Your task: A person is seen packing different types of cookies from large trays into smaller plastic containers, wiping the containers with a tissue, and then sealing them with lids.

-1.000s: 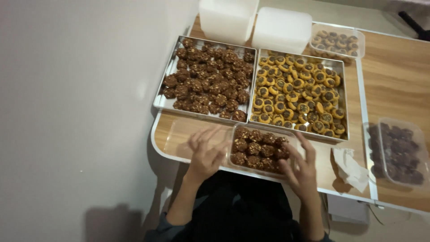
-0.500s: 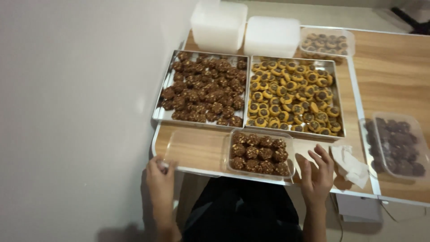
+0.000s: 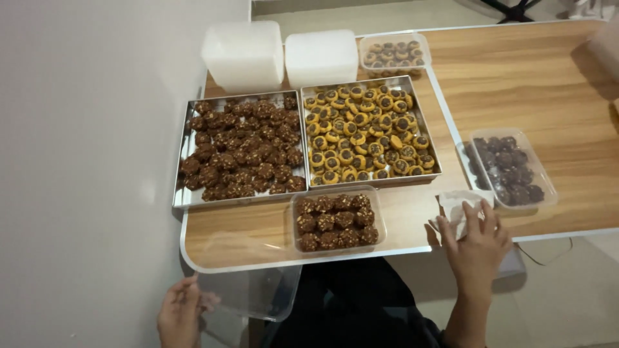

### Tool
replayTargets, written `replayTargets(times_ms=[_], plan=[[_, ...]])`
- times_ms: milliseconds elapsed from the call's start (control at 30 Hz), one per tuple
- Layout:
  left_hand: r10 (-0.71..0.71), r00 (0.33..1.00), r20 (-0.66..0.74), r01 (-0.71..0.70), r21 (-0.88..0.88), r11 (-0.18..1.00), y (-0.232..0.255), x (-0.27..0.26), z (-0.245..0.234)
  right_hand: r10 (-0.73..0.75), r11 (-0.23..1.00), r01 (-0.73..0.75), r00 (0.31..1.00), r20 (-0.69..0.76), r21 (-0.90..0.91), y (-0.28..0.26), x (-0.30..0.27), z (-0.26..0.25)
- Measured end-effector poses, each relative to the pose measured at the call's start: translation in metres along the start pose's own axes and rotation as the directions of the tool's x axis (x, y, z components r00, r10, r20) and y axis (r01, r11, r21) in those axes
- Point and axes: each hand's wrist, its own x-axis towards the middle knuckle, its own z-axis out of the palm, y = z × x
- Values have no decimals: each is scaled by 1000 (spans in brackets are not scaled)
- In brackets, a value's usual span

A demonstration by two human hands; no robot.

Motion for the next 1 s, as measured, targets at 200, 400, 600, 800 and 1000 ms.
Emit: replayTargets(times_ms=[200, 400, 600, 800, 1000], plan=[[48, 999, 7, -49, 163, 985, 88, -30, 21, -77, 978, 88, 995, -66, 189, 13, -6, 36], [275, 949, -155, -289, -75, 955, 104, -50, 46, -75, 950, 53, 995, 60, 308, 5, -6, 35], [258, 926, 275, -190, -251, 949, 99, -50, 127, 130, 739, -2, 982, -140, 673, -67, 10, -11], [287, 685, 669, 76, -458, 886, 86, -67, 191, -163, 519, 364, 930, -328, 774, -147, 31, -43], [387, 550, 740, 28, -480, 877, 74, -76, 198, -318, 450, 378, 915, -250, 809, -190, 42, -44]])
